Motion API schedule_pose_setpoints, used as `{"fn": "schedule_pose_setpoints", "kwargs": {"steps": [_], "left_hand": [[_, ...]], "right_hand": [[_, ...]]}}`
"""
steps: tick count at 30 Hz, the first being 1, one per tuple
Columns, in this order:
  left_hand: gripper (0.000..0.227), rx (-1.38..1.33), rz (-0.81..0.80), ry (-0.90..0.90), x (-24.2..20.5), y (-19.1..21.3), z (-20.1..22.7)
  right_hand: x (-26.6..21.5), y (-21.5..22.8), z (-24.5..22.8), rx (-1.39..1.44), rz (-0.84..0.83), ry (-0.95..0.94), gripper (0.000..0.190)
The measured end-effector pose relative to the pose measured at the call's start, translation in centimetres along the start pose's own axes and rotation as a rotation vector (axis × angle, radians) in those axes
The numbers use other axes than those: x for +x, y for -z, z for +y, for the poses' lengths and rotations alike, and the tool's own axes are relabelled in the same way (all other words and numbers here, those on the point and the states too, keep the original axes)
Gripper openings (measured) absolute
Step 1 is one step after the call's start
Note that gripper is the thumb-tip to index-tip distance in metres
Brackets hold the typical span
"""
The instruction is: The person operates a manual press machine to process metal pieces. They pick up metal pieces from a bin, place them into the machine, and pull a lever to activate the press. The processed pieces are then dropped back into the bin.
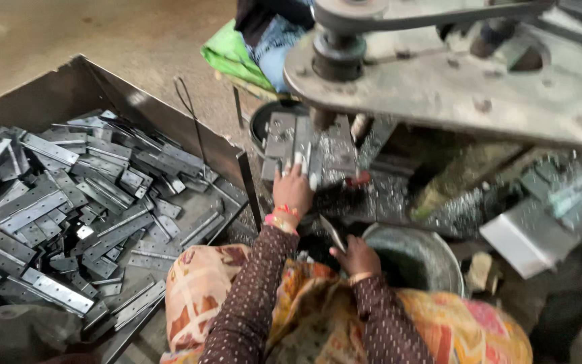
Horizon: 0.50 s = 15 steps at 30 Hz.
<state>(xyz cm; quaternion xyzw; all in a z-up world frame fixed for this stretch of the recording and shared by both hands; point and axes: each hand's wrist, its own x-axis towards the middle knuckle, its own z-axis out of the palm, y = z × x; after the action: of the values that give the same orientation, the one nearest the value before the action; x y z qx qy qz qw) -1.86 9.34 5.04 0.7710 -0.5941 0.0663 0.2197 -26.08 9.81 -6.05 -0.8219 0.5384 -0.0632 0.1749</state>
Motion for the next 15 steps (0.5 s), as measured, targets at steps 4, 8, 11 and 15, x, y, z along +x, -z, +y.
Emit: {"fn": "schedule_pose_setpoints", "kwargs": {"steps": [4,8,11,15], "left_hand": [[0.028,0.020,0.107,-0.030,0.3,-1.1,-0.3],[0.020,0.088,0.107,-0.024,0.8,-2.2,-0.3],[0.023,0.080,0.023,0.007,1.1,-2.1,-0.3],[0.025,0.050,0.037,-0.014,0.8,-1.4,-0.2]], "right_hand": [[1.8,2.2,-1.1,-0.094,-0.229,-0.051,0.052],[4.0,4.0,-2.7,-0.129,-0.343,-0.059,0.049],[6.1,4.3,-1.9,-0.154,-0.376,-0.037,0.048],[0.0,-1.4,0.7,0.049,-0.186,-0.034,0.054]]}}
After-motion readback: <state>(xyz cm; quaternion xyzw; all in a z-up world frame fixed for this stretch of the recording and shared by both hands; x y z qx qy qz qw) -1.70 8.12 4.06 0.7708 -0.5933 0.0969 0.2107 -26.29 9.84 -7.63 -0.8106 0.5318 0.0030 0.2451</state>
